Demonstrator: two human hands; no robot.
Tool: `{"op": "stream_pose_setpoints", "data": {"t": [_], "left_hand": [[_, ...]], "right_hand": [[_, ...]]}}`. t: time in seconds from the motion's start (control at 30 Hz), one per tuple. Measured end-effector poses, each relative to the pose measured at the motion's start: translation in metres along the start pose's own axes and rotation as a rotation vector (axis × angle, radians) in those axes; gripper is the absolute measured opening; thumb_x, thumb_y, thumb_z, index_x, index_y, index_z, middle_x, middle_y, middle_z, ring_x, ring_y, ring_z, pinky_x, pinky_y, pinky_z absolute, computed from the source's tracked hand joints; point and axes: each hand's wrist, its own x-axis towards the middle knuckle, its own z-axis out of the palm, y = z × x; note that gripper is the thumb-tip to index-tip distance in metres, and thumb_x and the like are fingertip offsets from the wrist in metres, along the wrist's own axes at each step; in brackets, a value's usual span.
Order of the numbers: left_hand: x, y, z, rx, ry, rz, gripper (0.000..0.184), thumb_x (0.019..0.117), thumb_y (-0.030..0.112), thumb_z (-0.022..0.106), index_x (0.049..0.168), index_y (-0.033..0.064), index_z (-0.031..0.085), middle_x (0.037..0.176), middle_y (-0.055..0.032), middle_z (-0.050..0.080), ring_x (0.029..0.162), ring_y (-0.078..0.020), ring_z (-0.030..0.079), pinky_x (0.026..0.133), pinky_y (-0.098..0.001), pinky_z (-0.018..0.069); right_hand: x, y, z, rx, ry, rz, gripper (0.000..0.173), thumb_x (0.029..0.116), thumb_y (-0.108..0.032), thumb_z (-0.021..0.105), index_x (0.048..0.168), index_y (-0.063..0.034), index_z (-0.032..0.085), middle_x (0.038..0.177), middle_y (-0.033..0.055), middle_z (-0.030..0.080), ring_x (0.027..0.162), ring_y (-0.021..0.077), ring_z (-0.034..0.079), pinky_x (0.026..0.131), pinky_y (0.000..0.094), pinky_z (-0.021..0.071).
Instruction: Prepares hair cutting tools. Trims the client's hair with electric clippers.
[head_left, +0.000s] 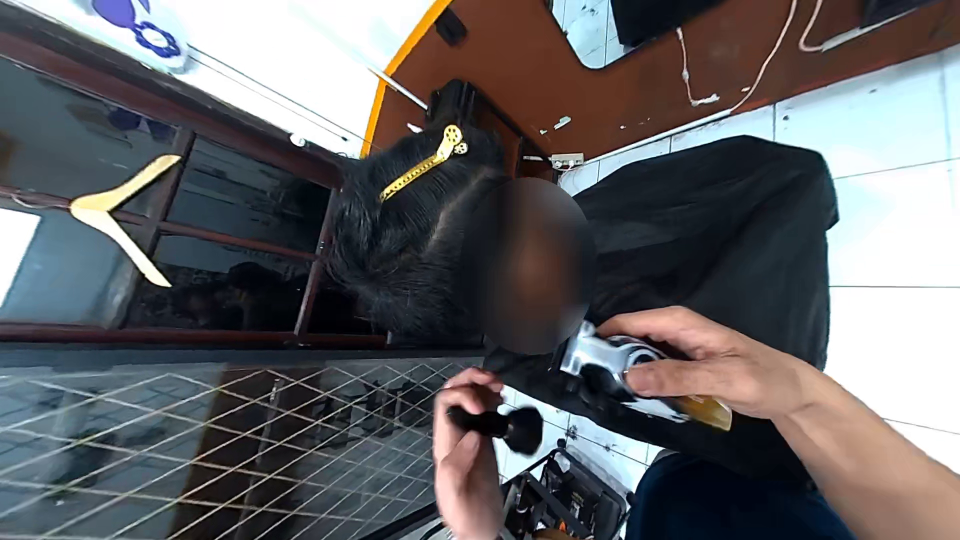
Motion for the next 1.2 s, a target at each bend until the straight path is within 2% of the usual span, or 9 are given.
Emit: {"op": "stream_pose_setpoints", "data": {"t": [0.1, 0.27, 0.43, 0.53, 0.63, 0.73, 0.87, 1.03, 1.2], "left_hand": [[0.021, 0.051, 0.017, 0.35, 0.008, 0.427, 0.018, 0.1053, 0.033, 0.054, 0.123, 0.0347, 0.056, 0.129, 0.0137, 0.063, 0.121, -0.0085, 0.06, 0.103, -0.0261, 0.0495], [0.053, 0.039, 0.035, 0.776, -0.049, 0.776, 0.007, 0.1059, 0.017, 0.055, 0.113, 0.016, 0.053, 0.127, 0.0036, 0.066, 0.129, -0.0109, 0.058, 0.108, -0.0305, 0.0478], [0.04, -0.023, 0.017, 0.764, -0.218, 0.655, 0.016, 0.1051, 0.017, 0.057, 0.115, 0.0046, 0.06, 0.118, -0.0133, 0.072, 0.119, -0.0197, 0.067, 0.104, -0.032, 0.0529], [0.032, -0.033, -0.013, 0.586, -0.33, 0.616, 0.019, 0.1041, 0.017, 0.059, 0.117, 0.0037, 0.062, 0.12, -0.0103, 0.072, 0.121, -0.0166, 0.066, 0.104, -0.0305, 0.0538], [0.042, -0.03, -0.042, 0.476, -0.311, 0.854, 0.011, 0.1071, 0.021, 0.054, 0.116, 0.0143, 0.055, 0.132, 0.0041, 0.064, 0.133, -0.0089, 0.056, 0.112, -0.0284, 0.0463], [0.065, -0.074, -0.065, 0.4, -0.327, 1.011, 0.01, 0.1065, 0.017, 0.056, 0.114, 0.0109, 0.056, 0.127, -0.004, 0.067, 0.13, -0.0169, 0.06, 0.11, -0.0336, 0.0493], [0.076, -0.12, -0.101, 0.256, -0.502, 0.852, 0.017, 0.1058, 0.017, 0.056, 0.116, 0.0038, 0.058, 0.115, -0.0121, 0.072, 0.12, -0.0155, 0.066, 0.104, -0.0294, 0.053], [0.1, -0.095, -0.13, -0.045, -0.551, 0.69, 0.017, 0.1083, 0.019, 0.049, 0.125, 0.0183, 0.053, 0.113, 0.0087, 0.071, 0.105, -0.0031, 0.067, 0.091, -0.0242, 0.0569], [0.107, -0.09, -0.124, -0.206, -0.499, 0.703, 0.02, 0.1041, 0.017, 0.059, 0.123, 0.0176, 0.061, 0.11, 0.0069, 0.074, 0.103, -0.0097, 0.072, 0.092, -0.029, 0.0604]], "right_hand": [[-0.013, -0.008, 0.001, 0.167, 0.027, -0.065, 0.024, 0.1011, -0.028, 0.061, 0.119, -0.014, 0.069, 0.094, -0.0075, 0.07, 0.083, -0.0007, 0.067, 0.072, 0.0178, 0.0584], [-0.026, -0.018, 0.016, 0.08, 0.099, -0.16, 0.034, 0.1014, -0.036, 0.063, 0.129, -0.0169, 0.069, 0.103, -0.0102, 0.072, 0.091, -0.0041, 0.066, 0.078, 0.015, 0.0563], [-0.042, -0.017, 0.034, 0.031, 0.299, -0.237, 0.037, 0.1029, -0.039, 0.06, 0.134, -0.019, 0.066, 0.106, 0.0, 0.071, 0.09, 0.0077, 0.069, 0.076, 0.0239, 0.0602], [-0.047, -0.006, 0.053, 0.055, 0.526, -0.288, 0.048, 0.1004, -0.048, 0.061, 0.137, -0.018, 0.061, 0.11, 0.0063, 0.069, 0.09, 0.0165, 0.07, 0.076, 0.0304, 0.0623], [-0.04, 0.014, 0.083, 0.091, 0.709, -0.378, 0.057, 0.0977, -0.056, 0.061, 0.14, -0.0178, 0.055, 0.109, 0.008, 0.068, 0.089, 0.0199, 0.071, 0.076, 0.0343, 0.0625], [-0.025, 0.046, 0.128, 0.077, 0.824, -0.497, 0.056, 0.0983, -0.054, 0.06, 0.138, -0.0149, 0.055, 0.106, 0.0099, 0.068, 0.086, 0.0216, 0.071, 0.075, 0.0364, 0.0624], [-0.016, 0.078, 0.194, 0.018, 1.066, -0.547, 0.056, 0.0953, -0.058, 0.061, 0.132, -0.0153, 0.061, 0.102, 0.0084, 0.069, 0.076, 0.0184, 0.07, 0.066, 0.0322, 0.0617], [-0.016, 0.11, 0.243, -0.107, 1.459, -0.589, 0.036, 0.0901, -0.018, 0.067, 0.124, -0.0141, 0.057, 0.095, 0.0042, 0.068, 0.063, 0.0116, 0.066, 0.054, 0.0264, 0.0598], [-0.007, 0.141, 0.255, -0.044, 1.488, -0.634, 0.05, 0.0783, -0.009, 0.08, 0.12, -0.0148, 0.053, 0.098, 0.0059, 0.066, 0.065, 0.0139, 0.067, 0.056, 0.0299, 0.0621]]}}
